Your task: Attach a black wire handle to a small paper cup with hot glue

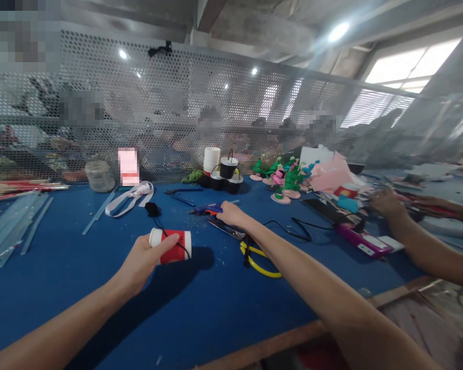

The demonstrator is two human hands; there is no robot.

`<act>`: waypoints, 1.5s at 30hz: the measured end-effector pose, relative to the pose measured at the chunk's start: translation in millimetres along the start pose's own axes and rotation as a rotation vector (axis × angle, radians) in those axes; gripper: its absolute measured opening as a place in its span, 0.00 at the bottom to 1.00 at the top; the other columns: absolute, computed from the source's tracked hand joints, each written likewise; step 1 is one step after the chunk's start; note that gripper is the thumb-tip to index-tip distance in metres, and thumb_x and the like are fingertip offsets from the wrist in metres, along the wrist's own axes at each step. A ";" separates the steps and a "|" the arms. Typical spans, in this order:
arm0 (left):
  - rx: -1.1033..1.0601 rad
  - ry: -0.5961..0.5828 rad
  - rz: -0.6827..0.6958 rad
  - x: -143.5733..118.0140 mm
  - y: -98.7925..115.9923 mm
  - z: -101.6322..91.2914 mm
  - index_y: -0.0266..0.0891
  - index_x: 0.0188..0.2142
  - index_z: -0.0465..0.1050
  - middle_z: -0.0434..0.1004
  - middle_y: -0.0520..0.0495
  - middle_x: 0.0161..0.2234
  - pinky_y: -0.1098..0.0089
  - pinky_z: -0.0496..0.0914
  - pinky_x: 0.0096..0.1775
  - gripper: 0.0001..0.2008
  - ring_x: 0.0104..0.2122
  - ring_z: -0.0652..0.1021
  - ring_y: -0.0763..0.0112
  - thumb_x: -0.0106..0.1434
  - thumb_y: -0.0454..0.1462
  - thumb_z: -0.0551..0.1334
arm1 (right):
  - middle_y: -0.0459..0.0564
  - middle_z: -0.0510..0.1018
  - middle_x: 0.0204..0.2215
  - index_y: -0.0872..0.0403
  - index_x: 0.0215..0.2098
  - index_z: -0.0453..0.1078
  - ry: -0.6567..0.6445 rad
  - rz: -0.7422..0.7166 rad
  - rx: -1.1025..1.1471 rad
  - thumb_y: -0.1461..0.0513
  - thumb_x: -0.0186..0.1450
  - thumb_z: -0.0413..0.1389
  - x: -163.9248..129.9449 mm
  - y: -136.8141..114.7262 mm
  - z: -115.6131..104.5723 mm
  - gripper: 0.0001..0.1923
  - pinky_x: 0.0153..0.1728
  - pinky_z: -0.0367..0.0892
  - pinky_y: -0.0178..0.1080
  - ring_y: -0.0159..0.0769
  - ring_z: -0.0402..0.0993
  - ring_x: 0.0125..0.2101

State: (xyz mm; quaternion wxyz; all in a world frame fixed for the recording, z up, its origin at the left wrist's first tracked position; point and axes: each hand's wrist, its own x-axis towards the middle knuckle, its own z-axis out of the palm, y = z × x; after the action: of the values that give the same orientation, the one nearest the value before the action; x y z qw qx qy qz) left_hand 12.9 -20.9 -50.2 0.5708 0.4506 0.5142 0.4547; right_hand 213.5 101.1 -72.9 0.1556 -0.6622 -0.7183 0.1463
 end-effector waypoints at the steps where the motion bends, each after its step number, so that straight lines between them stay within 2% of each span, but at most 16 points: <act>1: -0.012 -0.003 -0.012 -0.1 1.4 0.2 0.33 0.24 0.72 0.75 0.49 0.20 0.76 0.66 0.25 0.11 0.20 0.73 0.75 0.45 0.41 0.64 | 0.64 0.72 0.35 0.64 0.38 0.65 0.015 0.003 0.010 0.64 0.51 0.52 -1.5 0.9 -1.7 0.16 0.30 0.60 0.36 0.45 0.69 0.35; 4: -0.029 0.015 -0.074 1.1 4.6 -0.1 0.32 0.22 0.71 0.75 0.48 0.18 0.77 0.65 0.23 0.11 0.19 0.72 0.76 0.45 0.40 0.64 | 0.57 0.71 0.39 0.61 0.44 0.61 0.116 -0.020 0.120 0.63 0.53 0.50 -12.8 2.8 -15.1 0.20 0.33 0.61 0.35 0.39 0.68 0.37; 6: -0.029 0.028 -0.114 2.8 6.0 -1.0 0.32 0.21 0.70 0.74 0.49 0.17 0.78 0.64 0.21 0.11 0.17 0.71 0.77 0.45 0.40 0.64 | 0.54 0.72 0.34 0.60 0.41 0.62 0.202 -0.081 0.386 0.63 0.51 0.52 -26.6 1.8 -27.6 0.18 0.31 0.61 0.35 0.35 0.69 0.32; 7: -0.030 0.030 -0.130 3.6 6.7 -1.7 0.32 0.20 0.70 0.73 0.50 0.16 0.78 0.64 0.21 0.11 0.17 0.71 0.78 0.45 0.40 0.64 | 0.52 0.73 0.31 0.60 0.37 0.63 0.176 -0.101 0.505 0.62 0.51 0.53 -35.1 0.3 -33.5 0.15 0.29 0.62 0.34 0.33 0.68 0.29; 9: -0.035 0.039 -0.151 4.8 8.1 -3.2 0.32 0.20 0.70 0.73 0.50 0.16 0.79 0.63 0.20 0.10 0.16 0.70 0.78 0.44 0.39 0.65 | 0.48 0.71 0.23 0.59 0.31 0.64 0.020 -0.146 0.704 0.60 0.51 0.53 -53.9 -4.7 -42.9 0.11 0.24 0.62 0.34 0.30 0.66 0.22; 12: -0.034 0.068 -0.173 5.9 10.8 -5.7 0.32 0.22 0.70 0.72 0.50 0.15 0.78 0.62 0.18 0.11 0.15 0.70 0.78 0.43 0.39 0.65 | 0.47 0.71 0.21 0.58 0.27 0.64 -0.015 -0.209 0.831 0.61 0.50 0.55 -81.1 -15.9 -47.8 0.08 0.22 0.63 0.34 0.27 0.65 0.18; 14: -0.029 0.088 -0.179 7.2 12.0 -7.9 0.32 0.21 0.69 0.72 0.51 0.15 0.78 0.62 0.18 0.11 0.14 0.69 0.78 0.43 0.39 0.66 | 0.48 0.72 0.23 0.58 0.30 0.65 -0.077 -0.292 0.831 0.61 0.52 0.53 -95.0 -23.8 -45.5 0.08 0.21 0.63 0.33 0.26 0.64 0.18; 17: -0.023 0.100 -0.174 11.2 10.9 -12.2 0.33 0.20 0.69 0.72 0.50 0.15 0.77 0.62 0.20 0.11 0.15 0.70 0.77 0.42 0.40 0.66 | 0.49 0.73 0.26 0.57 0.34 0.65 -0.156 -0.303 0.813 0.62 0.53 0.53 -106.0 -31.5 -37.3 0.10 0.18 0.63 0.31 0.27 0.66 0.19; 19: 0.007 0.079 -0.167 14.5 8.0 -15.4 0.33 0.20 0.70 0.73 0.50 0.16 0.77 0.62 0.20 0.12 0.16 0.71 0.76 0.42 0.41 0.65 | 0.50 0.73 0.28 0.57 0.33 0.65 -0.170 -0.290 0.812 0.61 0.53 0.53 -107.3 -32.6 -31.4 0.10 0.18 0.63 0.30 0.27 0.67 0.20; 21: 0.055 0.057 -0.169 17.2 4.6 -18.1 0.33 0.20 0.70 0.73 0.49 0.16 0.77 0.62 0.20 0.13 0.16 0.71 0.76 0.42 0.43 0.65 | 0.48 0.72 0.23 0.57 0.30 0.65 -0.177 -0.276 0.785 0.60 0.52 0.54 -106.2 -31.0 -27.2 0.09 0.16 0.63 0.30 0.27 0.66 0.19; 25: 0.080 0.056 -0.186 18.9 2.9 -21.6 0.33 0.18 0.68 0.72 0.50 0.14 0.76 0.62 0.20 0.14 0.15 0.71 0.75 0.42 0.44 0.65 | 0.42 0.64 0.12 0.57 0.25 0.64 -0.196 -0.258 0.701 0.57 0.52 0.54 -105.6 -27.6 -25.8 0.10 0.11 0.59 0.29 0.25 0.61 0.13; 31: -0.021 0.039 -0.200 19.2 9.6 -24.1 0.31 0.22 0.71 0.75 0.46 0.18 0.74 0.66 0.23 0.14 0.18 0.73 0.72 0.44 0.42 0.64 | 0.41 0.63 0.10 0.53 0.18 0.63 -0.071 -0.336 0.589 0.58 0.53 0.53 -115.5 -32.3 -28.2 0.09 0.15 0.57 0.32 0.27 0.60 0.13; 36: -0.037 0.011 -0.198 20.2 8.8 -22.8 0.29 0.23 0.71 0.76 0.43 0.21 0.73 0.67 0.23 0.15 0.20 0.74 0.70 0.44 0.42 0.64 | 0.42 0.63 0.10 0.51 0.20 0.67 -0.014 -0.375 0.564 0.60 0.51 0.54 -115.4 -33.5 -24.8 0.04 0.20 0.57 0.34 0.33 0.63 0.19; 40: 0.009 0.051 -0.210 18.9 7.1 -20.4 0.30 0.21 0.71 0.75 0.45 0.18 0.74 0.66 0.22 0.14 0.18 0.73 0.72 0.43 0.43 0.64 | 0.41 0.63 0.10 0.51 0.21 0.67 -0.007 -0.388 0.558 0.60 0.51 0.54 -113.0 -32.5 -23.2 0.04 0.21 0.56 0.34 0.33 0.63 0.19; 45: 0.046 0.064 -0.236 21.7 5.0 -21.0 0.30 0.21 0.70 0.74 0.46 0.17 0.74 0.66 0.20 0.15 0.16 0.73 0.72 0.42 0.43 0.65 | 0.42 0.64 0.12 0.52 0.21 0.67 -0.033 -0.421 0.411 0.60 0.53 0.52 -112.8 -31.6 -24.2 0.05 0.23 0.55 0.34 0.31 0.62 0.19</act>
State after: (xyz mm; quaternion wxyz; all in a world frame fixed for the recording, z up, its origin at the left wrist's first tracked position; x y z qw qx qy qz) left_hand -7.0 2.3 -50.4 0.5930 0.3852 0.5920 0.3867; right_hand 203.4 -13.8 -41.1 0.3015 -0.4510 -0.7976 0.2639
